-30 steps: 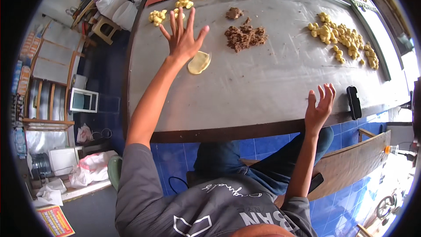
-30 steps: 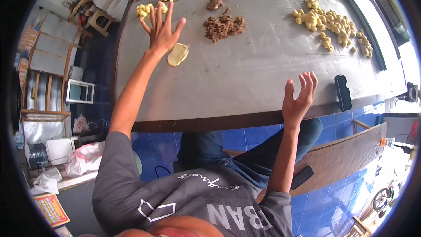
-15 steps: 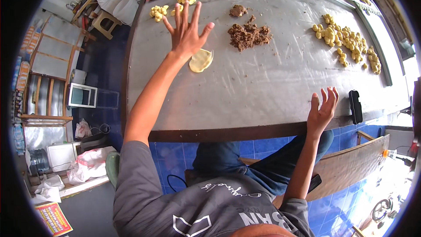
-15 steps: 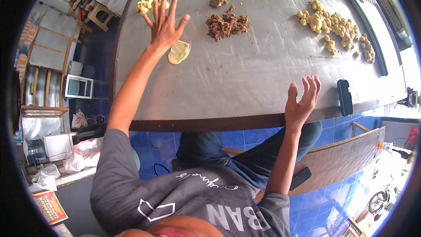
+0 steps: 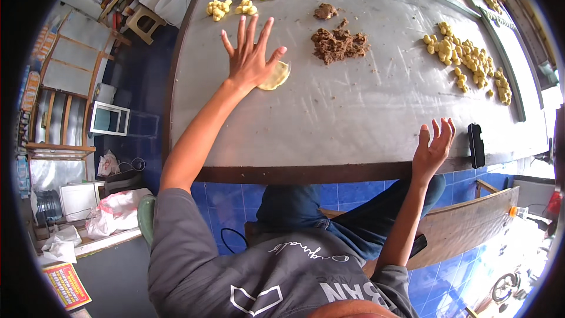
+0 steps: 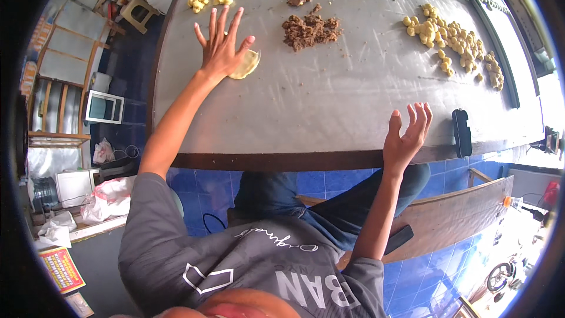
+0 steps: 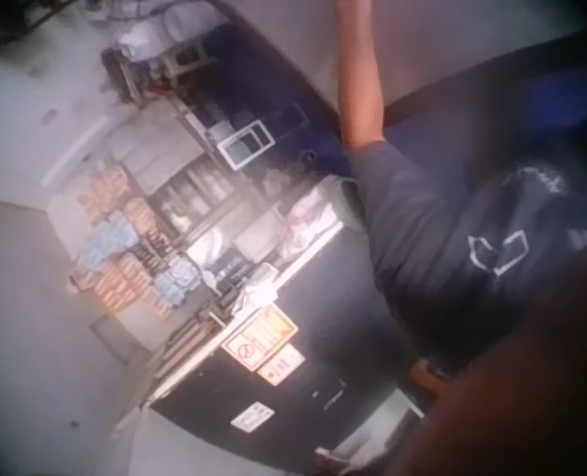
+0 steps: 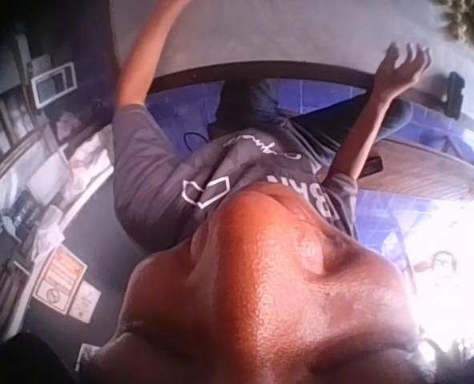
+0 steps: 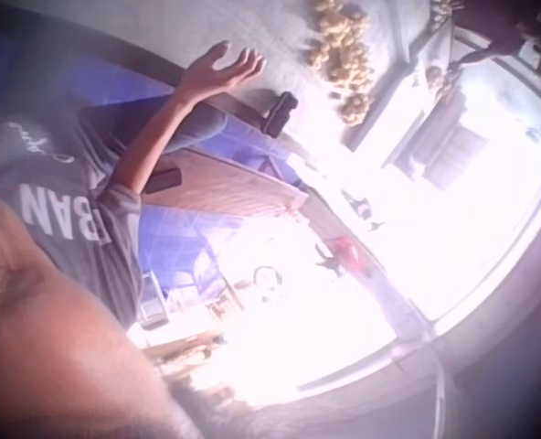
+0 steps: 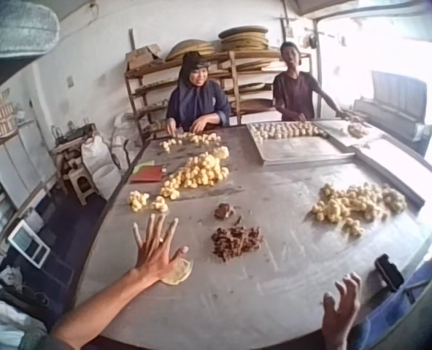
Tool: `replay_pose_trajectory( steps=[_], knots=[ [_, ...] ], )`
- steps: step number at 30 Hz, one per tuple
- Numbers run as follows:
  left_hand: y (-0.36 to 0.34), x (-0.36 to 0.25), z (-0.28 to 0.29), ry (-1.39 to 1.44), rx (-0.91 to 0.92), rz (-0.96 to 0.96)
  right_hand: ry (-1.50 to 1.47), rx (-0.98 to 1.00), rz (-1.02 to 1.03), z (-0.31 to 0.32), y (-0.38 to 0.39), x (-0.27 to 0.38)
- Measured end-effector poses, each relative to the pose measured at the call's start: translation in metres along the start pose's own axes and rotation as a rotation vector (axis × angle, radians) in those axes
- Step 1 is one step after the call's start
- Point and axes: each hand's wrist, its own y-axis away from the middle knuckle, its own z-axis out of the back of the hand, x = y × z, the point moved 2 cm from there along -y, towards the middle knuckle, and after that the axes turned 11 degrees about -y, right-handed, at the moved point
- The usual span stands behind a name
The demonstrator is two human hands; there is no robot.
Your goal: The person fills pieces of dough with a dark paste, rolls them into balls, and flattens them by hand on a metal table.
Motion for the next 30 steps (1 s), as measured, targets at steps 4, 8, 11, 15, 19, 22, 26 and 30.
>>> replay_pose_trajectory(
  steps=[4,8,11,15,19,22,26,30],
  knots=[
    [-0.005,0.004,0.008,-0.018,-0.019,0.017,-0.013,0.003,0.000,-0.001,-0.001,0.001],
    [-0.002,-0.002,0.005,0.007,0.000,-0.011,-0.027,-0.008,-0.003,-0.002,0.000,-0.001],
    [-0.011,-0.006,0.011,-0.018,-0.007,-0.004,-0.022,0.001,-0.002,-0.001,0.001,-0.002],
    [0.009,-0.037,0.012,0.034,0.032,-0.122,-0.025,0.000,-0.003,-0.003,0.000,0.000],
    [0.000,-0.040,0.026,0.005,0.059,-0.213,-0.023,-0.015,-0.005,0.000,-0.002,0.000],
    [-0.010,-0.027,0.019,0.083,-0.041,0.000,-0.023,-0.007,-0.005,-0.003,0.000,0.000],
    [-0.010,-0.040,0.021,-0.050,0.033,-0.205,-0.016,-0.003,-0.004,-0.001,-0.001,0.001],
    [-0.013,-0.037,0.006,0.069,-0.032,-0.113,-0.031,-0.010,-0.012,-0.004,0.000,0.002]
  ],
)
